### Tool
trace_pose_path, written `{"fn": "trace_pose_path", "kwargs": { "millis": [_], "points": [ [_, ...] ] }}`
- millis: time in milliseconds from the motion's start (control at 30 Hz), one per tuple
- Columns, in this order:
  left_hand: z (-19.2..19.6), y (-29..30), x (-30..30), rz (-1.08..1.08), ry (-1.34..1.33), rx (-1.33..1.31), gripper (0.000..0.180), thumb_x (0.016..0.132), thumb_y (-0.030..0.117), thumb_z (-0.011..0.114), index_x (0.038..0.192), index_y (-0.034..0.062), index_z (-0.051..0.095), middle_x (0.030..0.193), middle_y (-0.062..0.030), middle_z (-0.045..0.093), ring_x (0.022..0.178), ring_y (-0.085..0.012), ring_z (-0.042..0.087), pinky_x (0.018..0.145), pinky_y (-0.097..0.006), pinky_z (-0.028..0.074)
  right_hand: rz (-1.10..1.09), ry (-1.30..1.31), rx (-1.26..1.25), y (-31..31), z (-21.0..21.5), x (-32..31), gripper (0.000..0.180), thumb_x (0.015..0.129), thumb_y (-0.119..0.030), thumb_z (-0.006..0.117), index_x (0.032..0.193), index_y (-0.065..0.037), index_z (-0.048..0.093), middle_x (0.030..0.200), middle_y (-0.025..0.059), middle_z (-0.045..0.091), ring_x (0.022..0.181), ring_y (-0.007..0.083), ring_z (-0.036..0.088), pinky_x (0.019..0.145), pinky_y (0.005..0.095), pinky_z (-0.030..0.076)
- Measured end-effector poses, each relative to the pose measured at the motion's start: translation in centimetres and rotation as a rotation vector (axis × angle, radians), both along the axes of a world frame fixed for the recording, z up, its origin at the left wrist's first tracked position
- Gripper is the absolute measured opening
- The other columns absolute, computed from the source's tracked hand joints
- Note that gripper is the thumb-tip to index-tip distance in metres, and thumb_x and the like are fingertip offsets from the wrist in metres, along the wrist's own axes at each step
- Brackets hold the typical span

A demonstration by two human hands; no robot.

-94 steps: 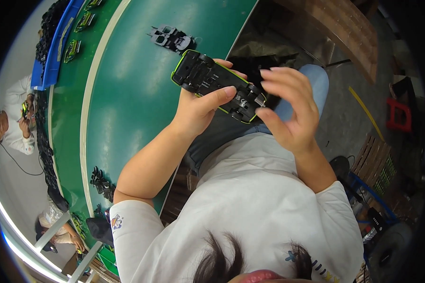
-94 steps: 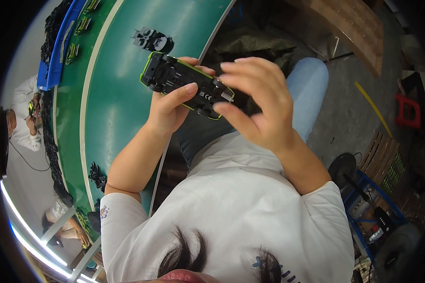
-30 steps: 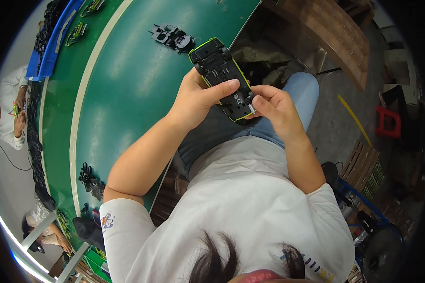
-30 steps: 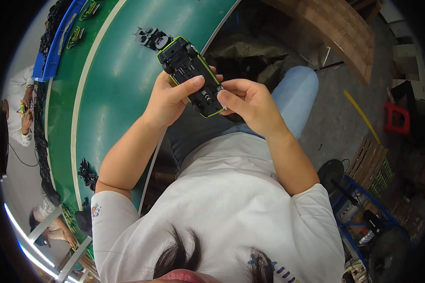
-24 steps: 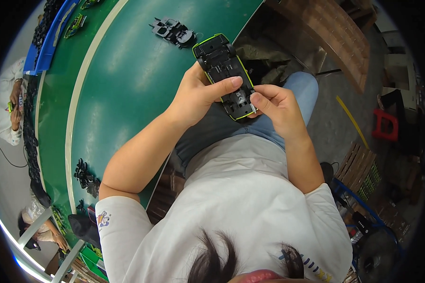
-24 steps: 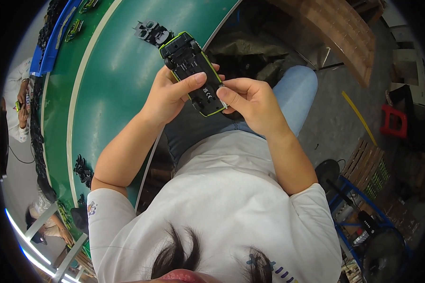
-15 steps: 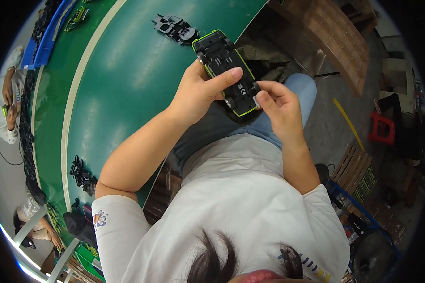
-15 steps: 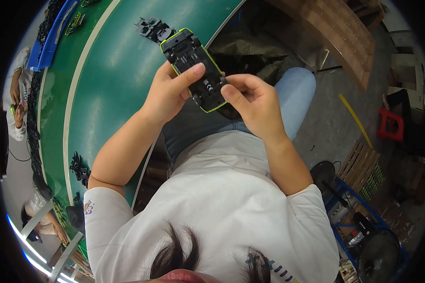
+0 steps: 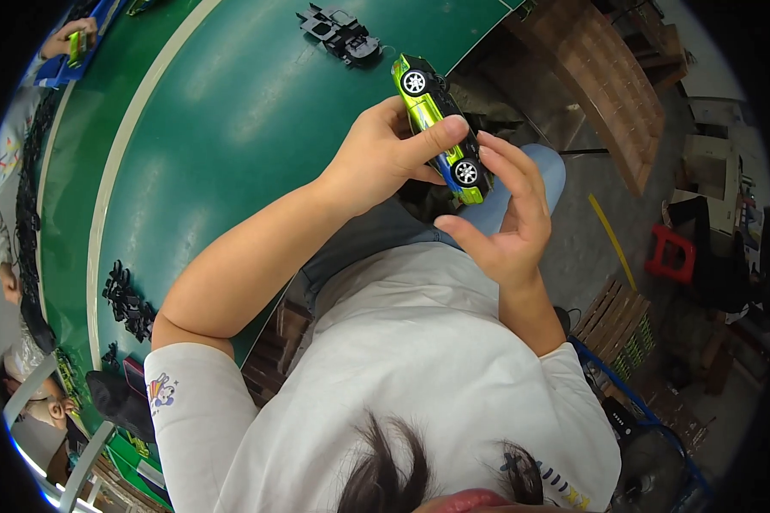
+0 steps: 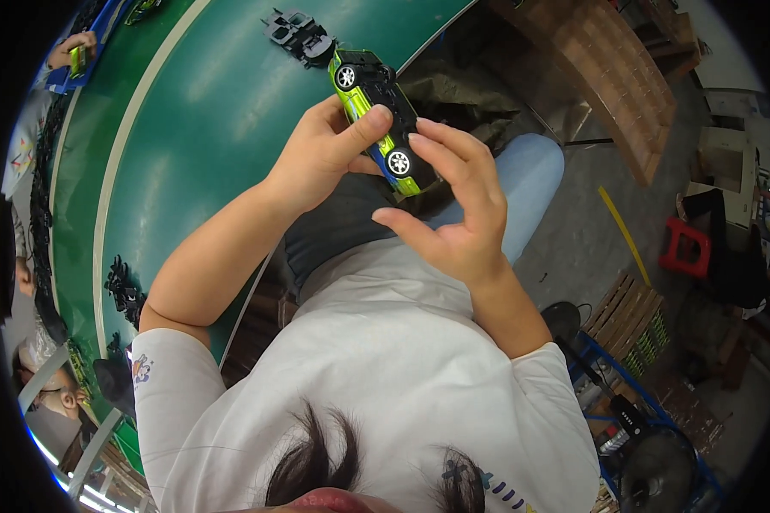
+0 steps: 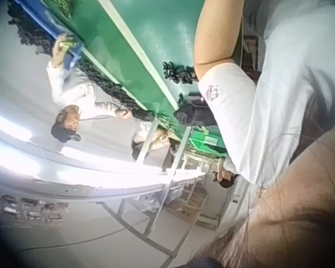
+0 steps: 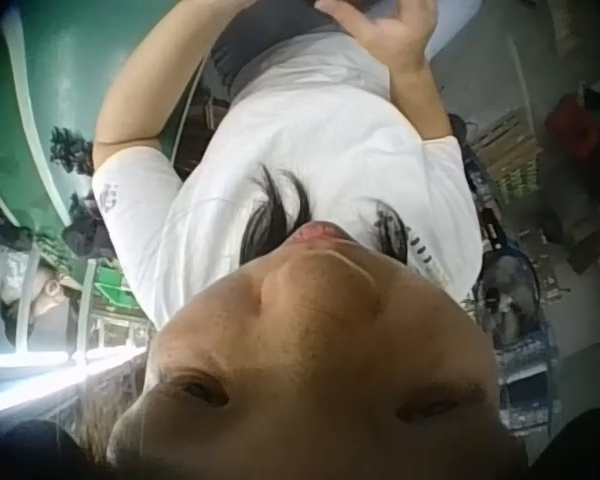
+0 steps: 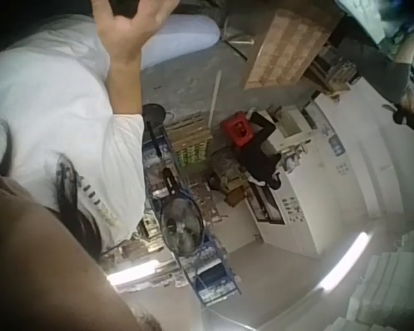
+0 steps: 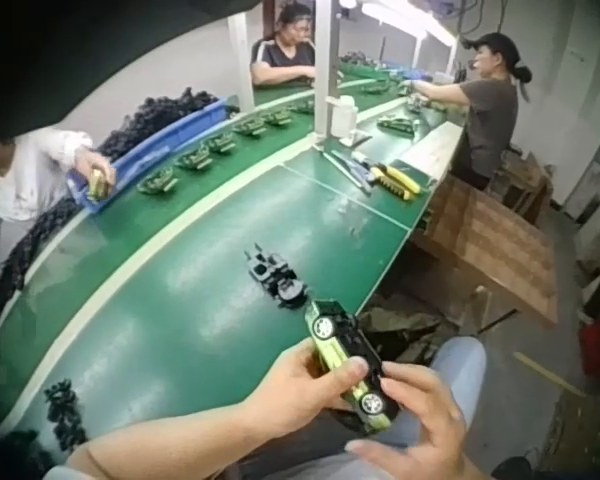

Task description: The person assembles toy cars on a manufacturing assembly line by fitting toy car bodies to toy car chassis, then organizes plastic frames into storage bins. The assembly is performed by hand, with pliers and a utility knife available as tools.

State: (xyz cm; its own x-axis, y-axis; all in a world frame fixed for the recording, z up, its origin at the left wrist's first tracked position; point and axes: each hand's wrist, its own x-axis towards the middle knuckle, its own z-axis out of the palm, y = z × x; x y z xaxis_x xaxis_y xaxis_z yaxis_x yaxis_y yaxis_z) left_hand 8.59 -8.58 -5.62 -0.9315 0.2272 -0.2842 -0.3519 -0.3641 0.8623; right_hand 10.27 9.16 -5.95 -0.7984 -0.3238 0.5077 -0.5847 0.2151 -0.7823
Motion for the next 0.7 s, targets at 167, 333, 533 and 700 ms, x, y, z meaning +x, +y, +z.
{"fn": "trace_pose_path", "kwargs": {
  "millis": [167, 333, 533, 700],
  "points": [
    [0.0, 0.2, 0.3, 0.054, 0.056, -0.038, 0.056, 0.075, 0.037, 0.073, 0.102, -0.0045, 0.046, 0.091, -0.013, 0.059, 0.083, -0.0198, 0.063, 0.067, -0.031, 0.057, 0.006, 0.095, 0.065, -0.2, -0.6, 0.0, 0.064, 0.057, -0.015, 0.084, 0.113, -0.001, 0.055, 0.115, 0.0142, 0.056, 0.104, 0.0283, 0.055, 0.088, 0.0349, 0.045],
    [-0.6, 0.2, 0.2, 0.043, 0.032, -0.005, 0.052, 0.075, 0.035, 0.074, 0.098, -0.0041, 0.049, 0.087, -0.012, 0.061, 0.078, -0.018, 0.064, 0.064, -0.029, 0.056, -0.085, 0.136, 0.04, -1.3, -1.4, 0.4, 0.066, 0.057, -0.011, 0.083, 0.115, -0.002, 0.053, 0.113, 0.0141, 0.057, 0.104, 0.0285, 0.055, 0.088, 0.0354, 0.046],
    [-0.7, 0.5, 0.2, 0.121, 0.049, 0.071, 0.043, 0.077, 0.033, 0.072, 0.092, -0.0028, 0.053, 0.081, -0.0096, 0.062, 0.073, -0.0151, 0.064, 0.06, -0.025, 0.054, -0.225, 0.298, 0.047, -2.5, -2.3, -1.0, 0.057, 0.059, -0.006, 0.081, 0.11, -0.003, 0.055, 0.11, 0.0126, 0.058, 0.099, 0.0278, 0.057, 0.084, 0.0348, 0.046],
    [-0.1, 0.5, 0.2, 0.129, 0.018, 0.118, 0.04, 0.079, 0.033, 0.071, 0.089, -0.0023, 0.054, 0.08, -0.0084, 0.062, 0.07, -0.0131, 0.063, 0.058, -0.023, 0.051, -0.271, 0.388, 0.127, -2.9, -2.0, -1.6, 0.047, 0.061, -0.007, 0.079, 0.104, -0.004, 0.059, 0.107, 0.0096, 0.06, 0.095, 0.0264, 0.058, 0.082, 0.0338, 0.047]
  ]
}}
